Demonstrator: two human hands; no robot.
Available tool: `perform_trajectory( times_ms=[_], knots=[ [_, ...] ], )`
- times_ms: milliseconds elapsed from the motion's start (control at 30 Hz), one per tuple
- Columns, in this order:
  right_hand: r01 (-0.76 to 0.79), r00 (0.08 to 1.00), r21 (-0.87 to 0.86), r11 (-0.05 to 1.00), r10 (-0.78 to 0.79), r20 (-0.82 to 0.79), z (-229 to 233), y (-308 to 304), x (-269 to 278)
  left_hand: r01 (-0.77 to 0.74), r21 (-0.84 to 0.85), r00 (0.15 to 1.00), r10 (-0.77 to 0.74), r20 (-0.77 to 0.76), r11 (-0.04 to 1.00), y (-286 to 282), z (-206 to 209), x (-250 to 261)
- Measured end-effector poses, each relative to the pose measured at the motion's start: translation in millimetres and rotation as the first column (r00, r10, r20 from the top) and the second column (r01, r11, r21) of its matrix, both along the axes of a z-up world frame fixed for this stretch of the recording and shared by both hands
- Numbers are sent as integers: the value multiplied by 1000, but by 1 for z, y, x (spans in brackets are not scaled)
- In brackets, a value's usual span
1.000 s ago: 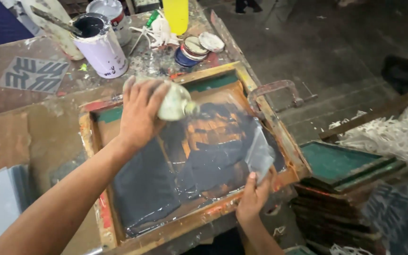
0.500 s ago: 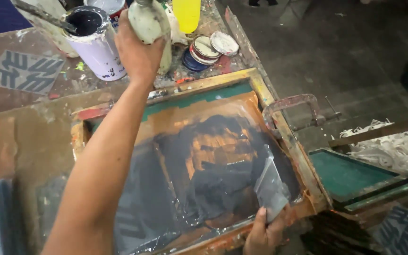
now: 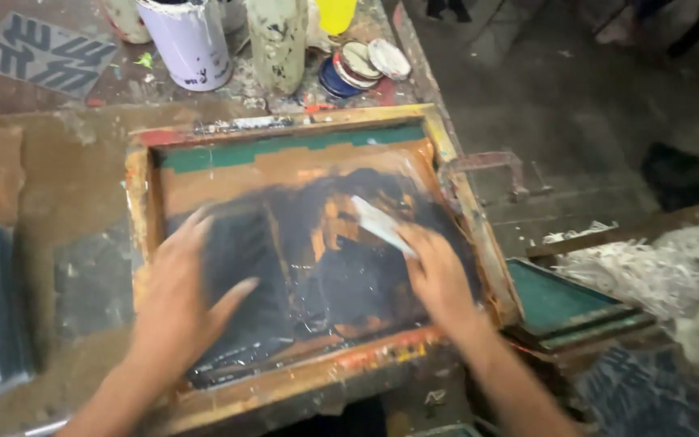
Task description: The person performs screen printing by placing a white fabric square onto a wooden frame with a mesh screen. They use a squeegee to spread dark ink across the screen and pull it through to transfer a pattern onto the fabric. The printed fabric is then removed and stacked with other finished pieces.
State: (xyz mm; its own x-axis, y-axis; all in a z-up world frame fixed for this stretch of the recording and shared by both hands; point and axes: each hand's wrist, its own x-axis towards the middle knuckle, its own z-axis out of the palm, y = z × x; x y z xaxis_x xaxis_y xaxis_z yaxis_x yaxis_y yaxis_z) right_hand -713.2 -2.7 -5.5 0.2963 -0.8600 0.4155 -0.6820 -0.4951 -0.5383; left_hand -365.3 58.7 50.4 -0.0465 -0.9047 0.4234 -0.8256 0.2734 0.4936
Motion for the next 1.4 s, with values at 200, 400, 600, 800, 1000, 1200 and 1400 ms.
perform_trajectory(
  times_ms=[200, 400, 600, 800, 1000, 1200, 1400],
  knots=[
    [-116, 882, 251, 961, 215, -418, 12, -7, -47, -396, 455, 886, 461, -36, 797, 124, -43, 42],
    [144, 890, 475, 868, 96, -445, 13, 2, -18, -461, 287, 837, 519, -174, 840, 151, -93, 32],
    [1, 938, 334, 943, 115, -326, 0, -76, 8, -331, 482, 604, 575, -552, 811, 146, -95, 53],
    [18, 786, 472, 881, 279, -551, 30, -5, 7, -217, 207, 414, 282, -865, 954, 114, -126, 69],
    [132, 978, 780, 612, -211, 1, -24, -93, 3, -259, 118, 456, 230, -860, 958, 104, -135, 68],
    [156, 801, 534, 831, 209, -560, 3, -92, -6, -222, 164, 411, 244, -878, 961, 100, -144, 68],
    [156, 883, 689, 708, 213, -418, 33, -3, 27, -218, 102, 331, 172, -928, 971, 102, -156, 67]
  ],
)
